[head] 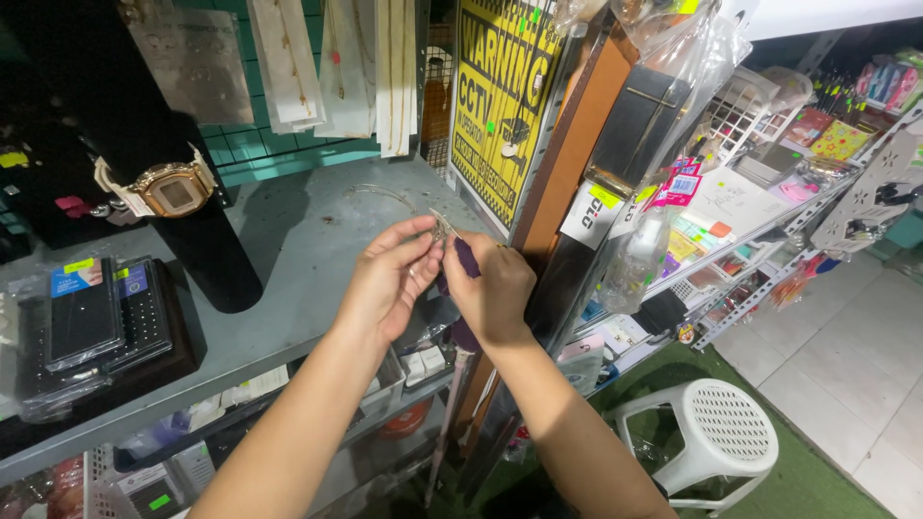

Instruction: Cleaning and organizing jewelry items and watches on a display shelf using a cloth.

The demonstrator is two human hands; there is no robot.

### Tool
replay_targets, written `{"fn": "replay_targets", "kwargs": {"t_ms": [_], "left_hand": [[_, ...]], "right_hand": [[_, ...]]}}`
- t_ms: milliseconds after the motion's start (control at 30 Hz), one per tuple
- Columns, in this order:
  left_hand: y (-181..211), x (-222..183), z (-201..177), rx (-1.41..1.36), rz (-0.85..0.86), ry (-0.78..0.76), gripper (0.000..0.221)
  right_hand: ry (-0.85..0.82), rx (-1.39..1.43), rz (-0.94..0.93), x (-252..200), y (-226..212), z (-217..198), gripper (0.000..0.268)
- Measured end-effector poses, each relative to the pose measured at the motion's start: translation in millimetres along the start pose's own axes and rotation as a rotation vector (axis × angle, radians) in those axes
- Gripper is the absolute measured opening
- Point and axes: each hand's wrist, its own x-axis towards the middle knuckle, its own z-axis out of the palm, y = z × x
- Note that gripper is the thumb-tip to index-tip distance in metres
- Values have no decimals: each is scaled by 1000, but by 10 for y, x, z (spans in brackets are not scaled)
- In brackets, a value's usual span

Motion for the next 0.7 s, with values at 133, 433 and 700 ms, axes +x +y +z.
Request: {"fn": "replay_targets", "kwargs": {"t_ms": [133,433,700], "left_hand": [[-27,2,-47,-60,-88,-31,21],[74,11,-22,-204,-161,-67,19],[176,81,68,-151,-64,5,32]], "right_hand": [[-1,-36,4,-21,26,21,13],[-56,-131,-70,0,56,0,16],[-140,-142,82,91,-11,-18,12]]}}
